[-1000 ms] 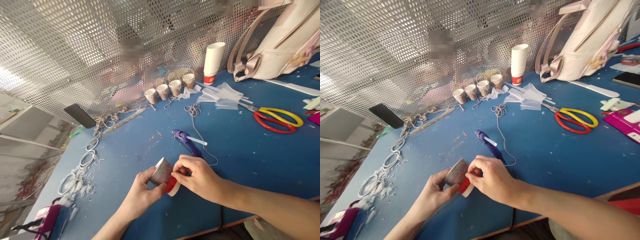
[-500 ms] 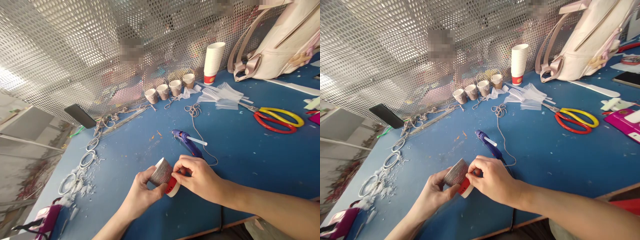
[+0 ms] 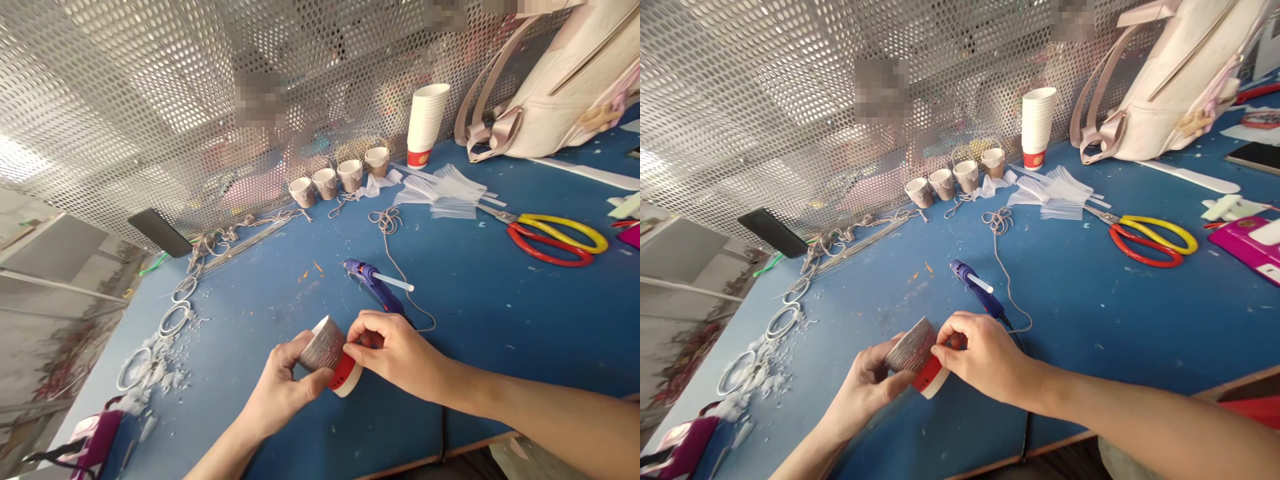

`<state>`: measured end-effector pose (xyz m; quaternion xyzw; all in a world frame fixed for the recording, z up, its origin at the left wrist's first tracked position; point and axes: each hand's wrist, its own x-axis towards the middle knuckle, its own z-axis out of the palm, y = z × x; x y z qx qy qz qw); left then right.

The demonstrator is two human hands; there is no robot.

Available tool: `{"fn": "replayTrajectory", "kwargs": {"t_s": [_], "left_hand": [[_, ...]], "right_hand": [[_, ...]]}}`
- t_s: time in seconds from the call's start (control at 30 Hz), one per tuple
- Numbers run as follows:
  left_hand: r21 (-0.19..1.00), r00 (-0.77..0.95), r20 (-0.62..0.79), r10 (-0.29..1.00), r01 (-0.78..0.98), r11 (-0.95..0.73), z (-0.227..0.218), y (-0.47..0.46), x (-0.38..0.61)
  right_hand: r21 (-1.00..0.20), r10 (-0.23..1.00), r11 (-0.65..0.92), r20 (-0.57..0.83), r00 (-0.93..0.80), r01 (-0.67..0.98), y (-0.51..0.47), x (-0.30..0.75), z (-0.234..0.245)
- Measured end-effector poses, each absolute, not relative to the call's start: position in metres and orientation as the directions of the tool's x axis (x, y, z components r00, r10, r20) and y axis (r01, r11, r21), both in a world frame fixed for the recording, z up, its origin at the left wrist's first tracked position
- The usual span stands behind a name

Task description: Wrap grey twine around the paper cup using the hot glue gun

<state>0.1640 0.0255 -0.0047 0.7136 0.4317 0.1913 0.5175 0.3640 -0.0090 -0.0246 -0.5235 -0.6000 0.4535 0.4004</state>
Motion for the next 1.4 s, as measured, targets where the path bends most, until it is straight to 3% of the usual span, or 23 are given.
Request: {"fn": "replayTrajectory", "kwargs": {"t_s": [0.23, 0.57, 0.73, 0.9, 1.13, 1.4], "left_hand": [[0.937, 0.47, -0.192, 0.861, 0.348, 0.019, -0.015, 0.027, 0.156], [0.958, 0.577, -0.203, 0.792, 0.286, 0.037, -0.008, 0.034, 0.158], [0.882, 0.532, -0.227, 0.816, 0.468, -0.06, 0.006, 0.034, 0.163], [0.874, 0.501, -0.233, 0.833, 0.484, -0.047, 0.009, 0.024, 0.164], [0.747, 0.493, -0.066, 0.868, 0.601, -0.284, -0.002, 0.014, 0.173], [0.788, 0.464, -0.119, 0.878, 0.582, -0.201, 0.005, 0.015, 0.177]], "right_hand": [[-0.986, 0.986, -0.059, -0.082, -0.145, 0.156, -0.007, 0.365, -0.023], [-0.972, 0.952, -0.226, -0.205, -0.226, -0.069, 0.0, 0.37, -0.027], [-0.984, 0.968, -0.178, -0.173, -0.184, -0.012, 0.0, 0.369, -0.025], [-0.994, 0.984, -0.111, -0.109, -0.145, -0.008, -0.005, 0.365, -0.024], [-0.989, 0.992, 0.068, 0.052, -0.115, 0.131, -0.011, 0.361, -0.03], [-0.987, 0.989, 0.104, 0.089, -0.121, 0.119, -0.01, 0.362, -0.032]]}}
